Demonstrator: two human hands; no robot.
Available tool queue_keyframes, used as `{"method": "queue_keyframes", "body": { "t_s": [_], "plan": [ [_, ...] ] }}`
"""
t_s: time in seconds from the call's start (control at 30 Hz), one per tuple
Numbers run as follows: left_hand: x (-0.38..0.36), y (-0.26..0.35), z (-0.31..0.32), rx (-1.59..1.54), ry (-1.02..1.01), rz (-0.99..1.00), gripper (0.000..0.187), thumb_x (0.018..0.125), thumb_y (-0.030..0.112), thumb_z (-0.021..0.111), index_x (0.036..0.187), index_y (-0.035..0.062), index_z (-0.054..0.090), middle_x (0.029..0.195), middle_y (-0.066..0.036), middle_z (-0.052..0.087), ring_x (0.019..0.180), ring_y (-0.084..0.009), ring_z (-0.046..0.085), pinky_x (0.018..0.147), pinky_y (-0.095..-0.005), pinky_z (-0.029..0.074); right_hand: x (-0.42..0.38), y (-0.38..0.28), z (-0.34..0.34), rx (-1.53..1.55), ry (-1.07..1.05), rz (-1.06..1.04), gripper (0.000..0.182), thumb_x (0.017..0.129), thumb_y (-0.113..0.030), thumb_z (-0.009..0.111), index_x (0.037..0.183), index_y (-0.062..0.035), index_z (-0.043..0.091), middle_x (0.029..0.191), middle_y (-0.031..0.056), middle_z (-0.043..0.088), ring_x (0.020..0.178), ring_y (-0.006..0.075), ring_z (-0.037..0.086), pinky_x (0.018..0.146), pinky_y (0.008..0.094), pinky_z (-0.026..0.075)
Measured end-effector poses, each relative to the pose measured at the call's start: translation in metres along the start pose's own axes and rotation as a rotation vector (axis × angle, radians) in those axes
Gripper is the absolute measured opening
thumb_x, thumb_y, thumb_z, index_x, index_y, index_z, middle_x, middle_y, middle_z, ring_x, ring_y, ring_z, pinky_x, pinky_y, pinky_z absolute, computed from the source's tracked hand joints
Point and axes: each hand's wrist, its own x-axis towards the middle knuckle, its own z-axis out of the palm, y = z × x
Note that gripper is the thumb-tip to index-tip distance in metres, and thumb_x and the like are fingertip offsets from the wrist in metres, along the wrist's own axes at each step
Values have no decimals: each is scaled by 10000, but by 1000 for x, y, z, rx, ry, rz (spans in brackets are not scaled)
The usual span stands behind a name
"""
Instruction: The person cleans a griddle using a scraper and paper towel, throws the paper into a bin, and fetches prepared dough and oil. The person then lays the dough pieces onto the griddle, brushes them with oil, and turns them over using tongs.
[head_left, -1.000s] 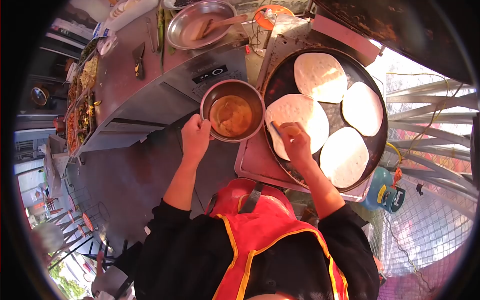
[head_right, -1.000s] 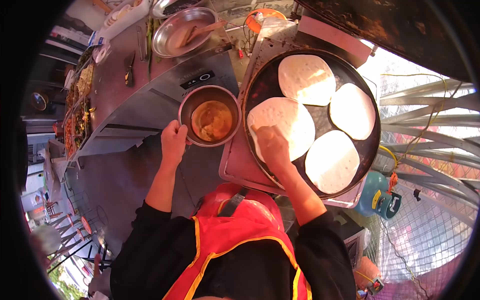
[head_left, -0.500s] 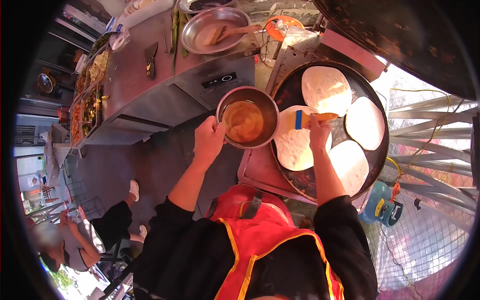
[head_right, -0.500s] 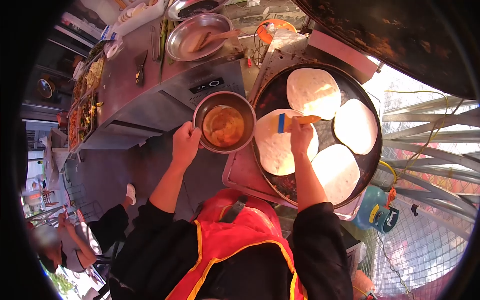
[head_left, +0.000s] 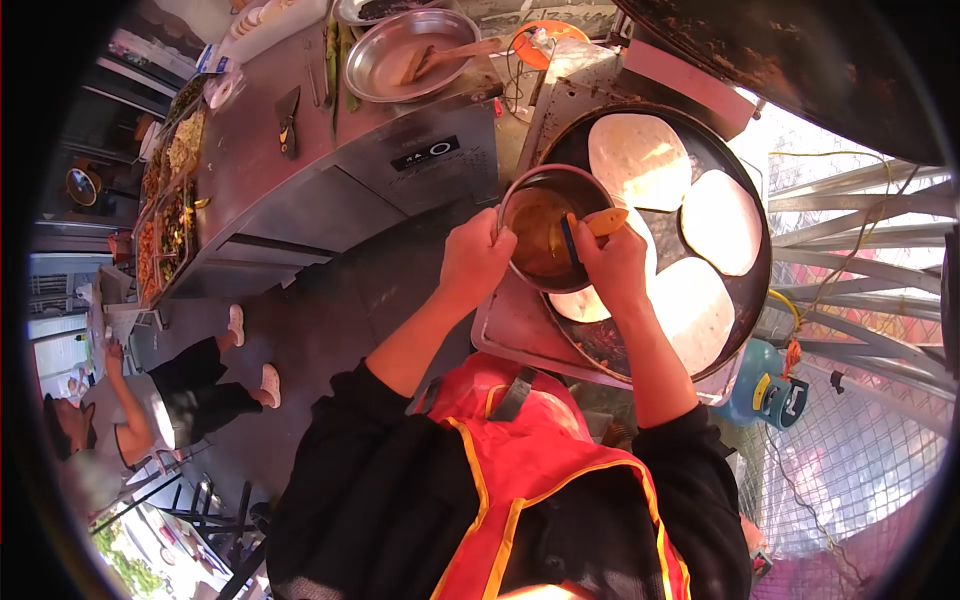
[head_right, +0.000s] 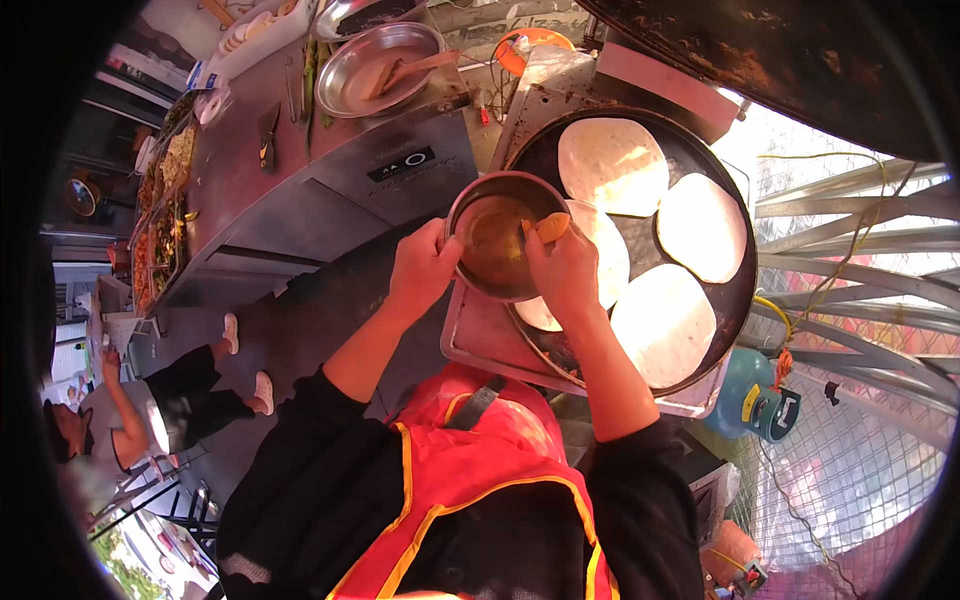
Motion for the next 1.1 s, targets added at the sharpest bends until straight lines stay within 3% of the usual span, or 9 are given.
{"method": "queue_keyframes", "body": {
  "t_s": [0.07, 0.23, 0.47, 0.63, 0.7, 0.77, 0.87, 1.0, 1.1],
  "plan": [
    [5, 1, 8, 18, -2, 34, 233, 812, 115, 545, 652, 2, 418, 533, -66, 433, 487, -115, 504, 478, -299, 418, -6, 1, -23, 236, 14, 282, 182, 839, -143, 639, 931, 14, 648, 736, 91, 647, 644, 125, 634, 595, 290, 492],
    [12, 10, 21, -59, -86, -98, 204, 807, 130, 537, 693, -16, 450, 576, -157, 480, 529, -253, 554, 529, -369, 426, -35, 80, -102, 982, 414, 302, 147, 863, -78, 627, 941, 45, 614, 758, 87, 626, 555, 118, 579, 539, 233, 505],
    [18, 3, 31, -55, -73, -104, 252, 818, 127, 555, 655, -4, 415, 541, -86, 446, 480, -114, 481, 477, -299, 402, -74, 263, -170, 698, 653, 610, 173, 811, -121, 682, 899, 16, 622, 711, 61, 622, 537, 115, 582, 508, 232, 511],
    [22, -10, 31, -20, -55, -64, 273, 828, 105, 538, 633, 14, 368, 537, -32, 397, 494, -84, 469, 471, -283, 418, -38, 254, -196, 11, 742, 290, 149, 872, -167, 619, 867, -18, 623, 715, 36, 607, 580, 109, 562, 531, 248, 474],
    [21, 5, 31, -96, -63, -130, 265, 826, 86, 530, 637, 14, 360, 548, -28, 401, 504, -77, 470, 466, -274, 441, -29, 216, -153, -490, 450, -177, 43, 837, -68, 566, 859, -44, 594, 749, 125, 585, 671, 276, 595, 641, 365, 494],
    [18, 9, 31, -127, -68, -161, 254, 824, 70, 523, 642, 13, 356, 561, -24, 404, 514, -70, 472, 461, -267, 460, -53, 212, -90, -382, 266, -304, 118, 812, -52, 548, 916, -63, 604, 816, 164, 593, 780, 369, 595, 668, 410, 492],
    [14, 2, 29, -122, -80, -157, 239, 822, 54, 516, 647, 11, 360, 574, -20, 406, 523, -66, 474, 454, -261, 472, -97, 141, -85, -211, 66, 51, 114, 841, -65, 555, 935, -49, 618, 796, 144, 639, 760, 265, 639, 662, 361, 511],
    [11, 0, 28, -152, -107, -143, 228, 824, 53, 511, 650, 9, 369, 574, -20, 407, 512, -69, 472, 447, -262, 468, -143, 201, -140, 414, 506, 546, 132, 851, -120, 610, 870, 9, 625, 678, 41, 610, 525, 95, 549, 492, 238, 451],
    [10, -4, 30, -134, -124, -134, 227, 827, 53, 507, 651, 9, 370, 571, -20, 411, 502, -70, 468, 445, -260, 469, -145, 229, -215, 119, 731, 562, 134, 836, -124, 602, 821, 4, 643, 618, 32, 581, 494, 100, 529, 470, 235, 432]
  ]
}}
